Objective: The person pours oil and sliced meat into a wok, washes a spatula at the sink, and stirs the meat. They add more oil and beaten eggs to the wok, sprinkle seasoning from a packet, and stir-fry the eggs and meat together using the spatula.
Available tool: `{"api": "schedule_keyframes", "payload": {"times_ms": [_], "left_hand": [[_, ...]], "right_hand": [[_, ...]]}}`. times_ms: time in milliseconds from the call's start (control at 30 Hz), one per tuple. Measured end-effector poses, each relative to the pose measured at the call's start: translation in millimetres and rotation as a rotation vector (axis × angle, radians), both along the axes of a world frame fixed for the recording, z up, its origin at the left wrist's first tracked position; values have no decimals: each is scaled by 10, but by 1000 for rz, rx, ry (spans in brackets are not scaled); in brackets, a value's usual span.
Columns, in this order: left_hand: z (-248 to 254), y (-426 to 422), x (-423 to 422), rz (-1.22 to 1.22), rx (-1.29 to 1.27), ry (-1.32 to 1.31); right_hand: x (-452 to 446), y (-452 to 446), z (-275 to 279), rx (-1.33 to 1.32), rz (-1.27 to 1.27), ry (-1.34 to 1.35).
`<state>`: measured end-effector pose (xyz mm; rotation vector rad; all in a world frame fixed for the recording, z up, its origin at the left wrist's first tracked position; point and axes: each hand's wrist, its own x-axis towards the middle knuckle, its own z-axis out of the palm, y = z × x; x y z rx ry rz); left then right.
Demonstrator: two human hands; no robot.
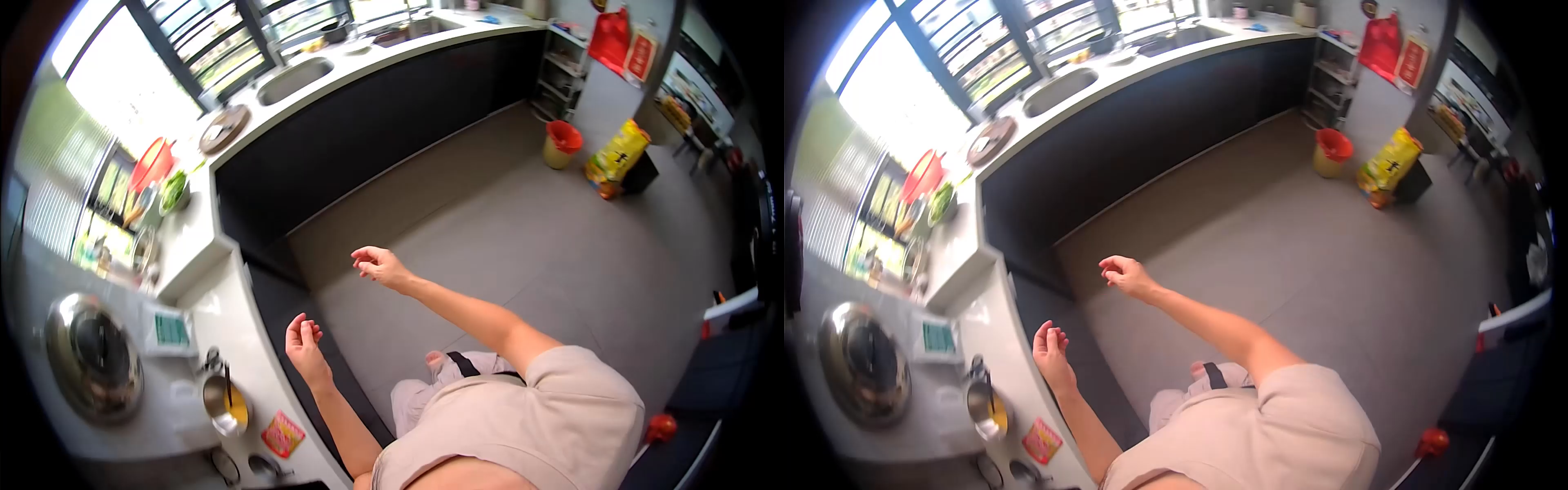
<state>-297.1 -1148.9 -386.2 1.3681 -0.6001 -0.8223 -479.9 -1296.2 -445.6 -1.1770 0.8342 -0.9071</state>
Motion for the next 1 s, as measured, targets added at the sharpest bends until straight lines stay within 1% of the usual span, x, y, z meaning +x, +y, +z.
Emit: {"api": "schedule_keyframes", "payload": {"times_ms": [100, 133, 200, 333, 367, 400, 467, 500, 633, 800, 867, 967, 1000], "left_hand": [[-89, -945, -434, -234, 5, -11], [-99, -1243, -595, -292, 14, -28], [-157, -1844, -874, -412, 10, -28], [-215, -3131, -1444, -578, 8, -38], [-248, -3468, -1568, -615, 2, -35], [-250, -3825, -1698, -646, -36, -21], [-169, -4471, -1978, -681, -16, -30], [-98, -4817, -2178, -698, -10, -22], [33, -6006, -2960, -843, -41, -36], [-3, -7188, -4093, -1040, -39, -40], [-67, -7638, -4572, -1079, -25, -37], [-174, -8350, -5386, -1104, -27, -53], [-156, -8569, -5633, -1103, -30, -60]], "right_hand": [[-796, -540, -21, 80, -198, 20], [-1030, -695, -34, 67, -302, 9], [-1480, -1049, -86, 67, -432, 1], [-2299, -1927, -61, 7, -613, -44], [-2464, -2172, -49, -7, -660, -20], [-2644, -2435, 1, -21, -694, -18], [-2975, -2907, 67, -33, -778, -12], [-3135, -3146, 192, -32, -808, -6], [-3898, -3849, 419, -38, -918, 55], [-5018, -4545, 240, -18, -1123, 47], [-5501, -4851, 67, -4, -1197, 50], [-6331, -5409, -67, -45, -1239, 44], [-6592, -5621, -24, -45, -1257, 38]]}}
